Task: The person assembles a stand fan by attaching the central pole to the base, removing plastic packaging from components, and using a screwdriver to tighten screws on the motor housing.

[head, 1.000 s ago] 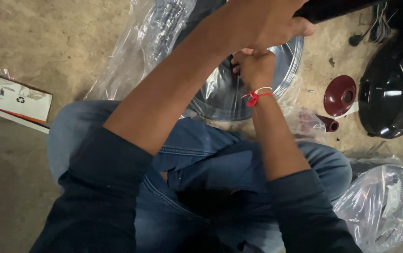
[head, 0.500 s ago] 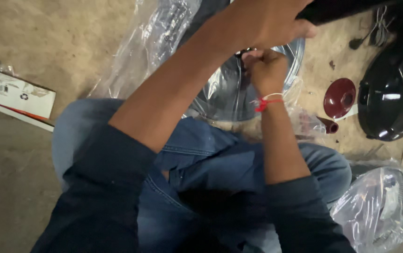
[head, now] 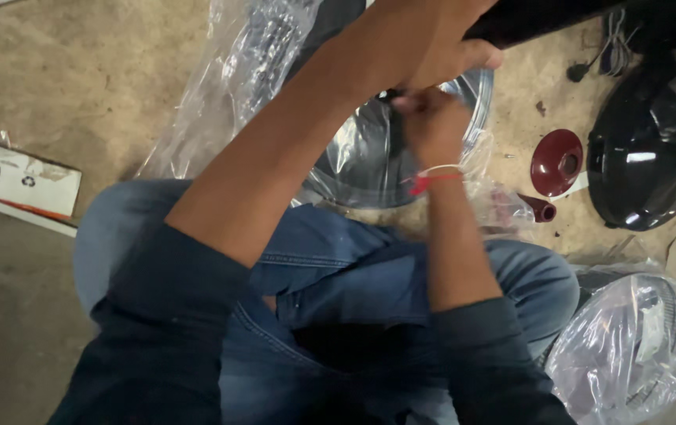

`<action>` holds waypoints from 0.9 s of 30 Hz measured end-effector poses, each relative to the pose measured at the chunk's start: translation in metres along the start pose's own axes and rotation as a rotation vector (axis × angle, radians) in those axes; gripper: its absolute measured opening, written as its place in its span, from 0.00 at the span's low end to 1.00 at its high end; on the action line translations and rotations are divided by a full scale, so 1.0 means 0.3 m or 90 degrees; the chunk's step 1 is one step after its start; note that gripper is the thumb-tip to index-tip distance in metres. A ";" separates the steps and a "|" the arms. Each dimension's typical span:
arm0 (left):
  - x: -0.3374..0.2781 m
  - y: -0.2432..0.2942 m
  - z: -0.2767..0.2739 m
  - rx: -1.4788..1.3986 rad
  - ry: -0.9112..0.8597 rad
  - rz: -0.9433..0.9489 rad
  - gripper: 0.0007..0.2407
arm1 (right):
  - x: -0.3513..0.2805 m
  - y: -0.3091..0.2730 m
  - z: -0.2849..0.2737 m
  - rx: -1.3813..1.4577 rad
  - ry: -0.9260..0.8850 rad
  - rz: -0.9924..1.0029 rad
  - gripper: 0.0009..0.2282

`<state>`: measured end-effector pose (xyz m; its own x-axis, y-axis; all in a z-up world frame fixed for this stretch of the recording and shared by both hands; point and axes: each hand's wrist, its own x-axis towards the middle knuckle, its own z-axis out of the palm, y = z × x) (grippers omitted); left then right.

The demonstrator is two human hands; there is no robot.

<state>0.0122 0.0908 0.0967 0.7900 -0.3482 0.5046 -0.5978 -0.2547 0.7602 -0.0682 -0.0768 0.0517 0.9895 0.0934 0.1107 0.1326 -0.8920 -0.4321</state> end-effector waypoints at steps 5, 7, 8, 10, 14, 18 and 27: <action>-0.007 0.008 -0.007 -0.023 -0.033 -0.053 0.20 | 0.044 0.055 -0.016 -0.047 0.040 -0.172 0.09; 0.000 0.004 -0.003 -0.021 -0.030 -0.030 0.20 | 0.051 0.061 -0.002 -0.072 0.036 -0.124 0.07; -0.002 0.000 -0.002 -0.019 -0.028 -0.020 0.21 | 0.051 0.062 0.009 -0.083 0.032 -0.100 0.06; -0.002 -0.006 0.004 0.000 -0.031 -0.024 0.21 | 0.064 0.069 0.019 -0.073 -0.005 -0.072 0.05; 0.003 0.005 0.004 -0.014 -0.054 -0.058 0.21 | 0.088 0.081 -0.008 -0.090 -0.070 -0.078 0.07; -0.009 0.017 -0.018 -0.037 -0.041 -0.070 0.21 | 0.083 0.081 -0.032 -0.001 -0.068 -0.103 0.07; -0.001 0.012 -0.023 -0.014 -0.065 -0.079 0.21 | 0.012 -0.010 -0.035 -0.076 -0.023 -0.112 0.08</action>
<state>0.0107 0.0963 0.1023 0.8388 -0.4057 0.3631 -0.4927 -0.2819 0.8233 -0.0656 -0.0784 0.0626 0.9532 0.2669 0.1418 0.2983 -0.9063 -0.2993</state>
